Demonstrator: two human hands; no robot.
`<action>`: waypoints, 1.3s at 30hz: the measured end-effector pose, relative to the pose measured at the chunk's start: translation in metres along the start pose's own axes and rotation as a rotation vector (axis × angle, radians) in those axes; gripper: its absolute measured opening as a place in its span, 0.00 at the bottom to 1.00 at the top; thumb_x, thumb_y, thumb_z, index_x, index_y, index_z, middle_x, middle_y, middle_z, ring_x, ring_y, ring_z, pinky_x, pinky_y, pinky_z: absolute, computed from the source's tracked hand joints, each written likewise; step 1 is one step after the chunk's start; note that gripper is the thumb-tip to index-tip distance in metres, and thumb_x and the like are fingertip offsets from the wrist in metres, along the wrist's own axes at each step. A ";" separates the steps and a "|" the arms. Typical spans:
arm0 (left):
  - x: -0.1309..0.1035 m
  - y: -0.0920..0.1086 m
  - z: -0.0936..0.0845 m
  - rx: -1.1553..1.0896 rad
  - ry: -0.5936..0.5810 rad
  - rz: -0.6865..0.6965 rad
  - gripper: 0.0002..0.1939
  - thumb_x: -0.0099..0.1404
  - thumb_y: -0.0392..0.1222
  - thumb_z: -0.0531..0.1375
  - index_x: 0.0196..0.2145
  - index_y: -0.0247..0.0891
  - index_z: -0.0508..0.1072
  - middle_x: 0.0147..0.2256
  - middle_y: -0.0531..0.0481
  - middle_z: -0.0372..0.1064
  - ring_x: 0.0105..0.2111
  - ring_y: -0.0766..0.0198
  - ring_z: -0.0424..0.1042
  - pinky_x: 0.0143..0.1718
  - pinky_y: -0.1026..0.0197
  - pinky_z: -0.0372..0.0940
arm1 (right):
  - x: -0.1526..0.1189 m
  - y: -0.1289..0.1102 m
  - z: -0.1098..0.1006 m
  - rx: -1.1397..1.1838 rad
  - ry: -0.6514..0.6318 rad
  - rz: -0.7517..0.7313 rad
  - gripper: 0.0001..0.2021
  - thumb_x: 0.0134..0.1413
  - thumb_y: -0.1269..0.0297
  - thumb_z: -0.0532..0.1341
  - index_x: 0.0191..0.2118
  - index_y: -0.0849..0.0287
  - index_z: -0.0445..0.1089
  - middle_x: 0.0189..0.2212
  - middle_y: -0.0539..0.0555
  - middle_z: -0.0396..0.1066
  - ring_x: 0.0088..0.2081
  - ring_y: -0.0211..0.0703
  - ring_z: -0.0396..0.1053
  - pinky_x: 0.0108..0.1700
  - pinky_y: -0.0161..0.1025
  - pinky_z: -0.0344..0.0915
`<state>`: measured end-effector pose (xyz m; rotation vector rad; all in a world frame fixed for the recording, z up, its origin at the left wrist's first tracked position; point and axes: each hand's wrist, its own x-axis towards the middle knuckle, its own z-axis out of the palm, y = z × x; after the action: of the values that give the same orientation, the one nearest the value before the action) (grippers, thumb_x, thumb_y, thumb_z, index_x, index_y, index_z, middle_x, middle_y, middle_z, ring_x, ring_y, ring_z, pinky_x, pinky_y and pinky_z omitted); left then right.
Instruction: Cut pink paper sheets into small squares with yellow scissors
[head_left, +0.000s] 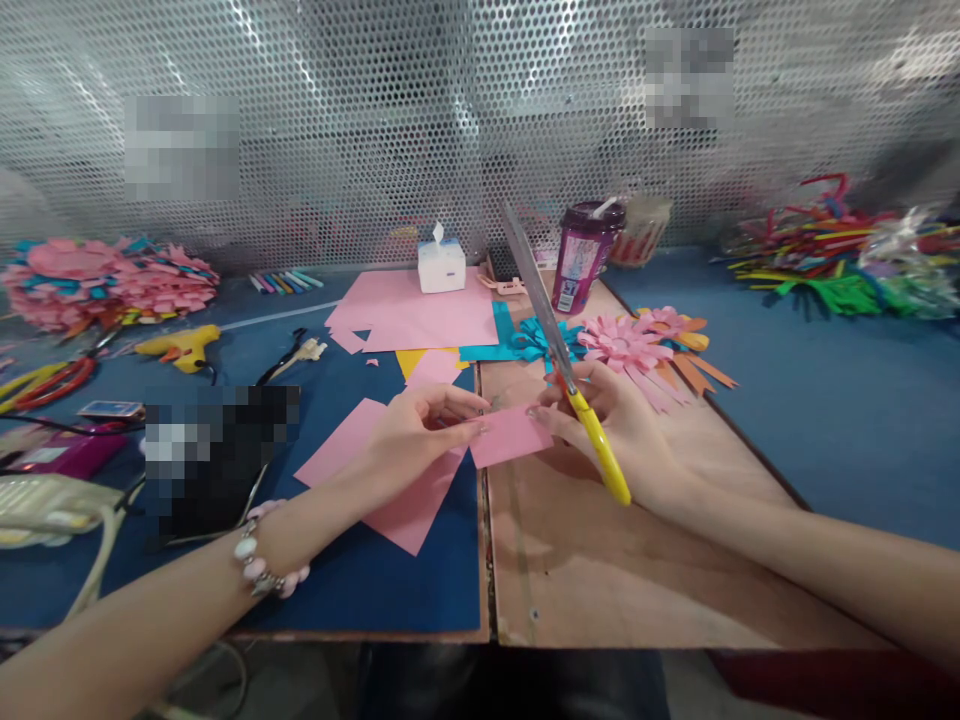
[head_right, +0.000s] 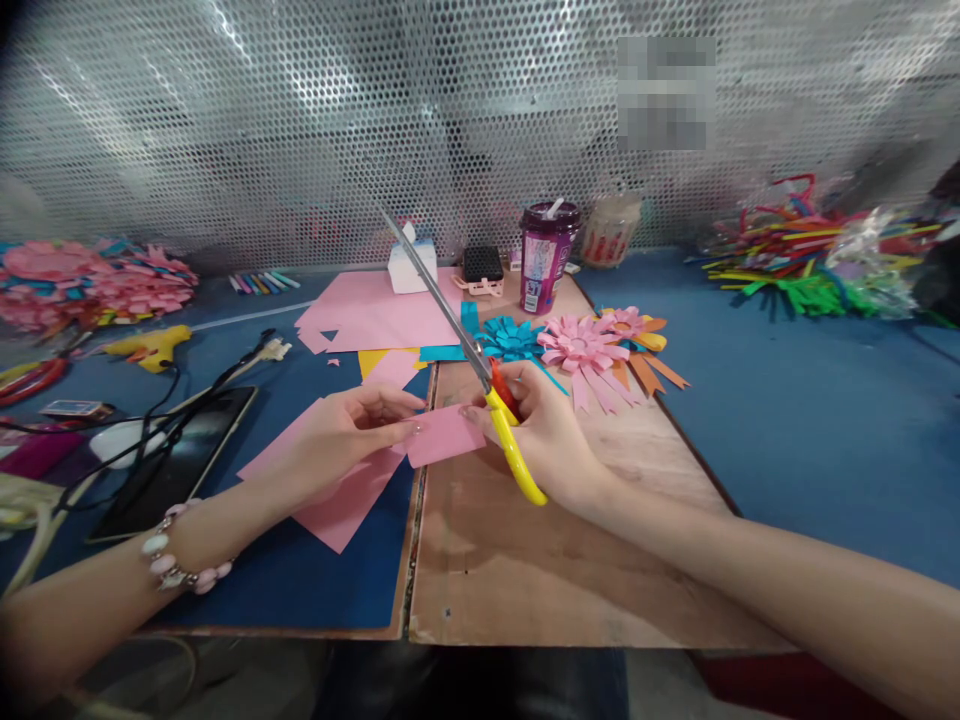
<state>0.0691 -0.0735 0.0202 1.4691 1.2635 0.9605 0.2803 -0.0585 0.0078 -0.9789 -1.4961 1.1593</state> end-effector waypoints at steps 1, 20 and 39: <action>0.000 0.000 0.000 0.005 -0.003 0.008 0.08 0.57 0.38 0.64 0.36 0.37 0.76 0.36 0.48 0.75 0.34 0.66 0.72 0.31 0.65 0.66 | 0.000 0.000 0.000 -0.001 -0.002 -0.001 0.21 0.40 0.54 0.71 0.36 0.55 0.60 0.30 0.51 0.74 0.33 0.43 0.73 0.33 0.40 0.68; 0.000 -0.004 -0.003 0.272 0.003 0.159 0.09 0.59 0.43 0.64 0.39 0.40 0.76 0.37 0.50 0.76 0.34 0.65 0.72 0.33 0.64 0.64 | 0.001 0.004 0.000 0.013 0.003 -0.017 0.21 0.40 0.58 0.71 0.35 0.55 0.60 0.30 0.50 0.73 0.31 0.41 0.72 0.32 0.38 0.67; -0.001 -0.012 -0.008 0.267 -0.406 0.156 0.18 0.63 0.36 0.59 0.51 0.45 0.74 0.53 0.51 0.71 0.49 0.61 0.72 0.49 0.59 0.67 | -0.005 0.010 0.006 -0.018 -0.013 -0.075 0.21 0.41 0.57 0.72 0.36 0.55 0.61 0.34 0.52 0.71 0.35 0.42 0.71 0.38 0.41 0.69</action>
<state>0.0582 -0.0733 0.0105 1.8816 1.0142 0.5617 0.2763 -0.0625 -0.0035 -0.9213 -1.5431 1.1022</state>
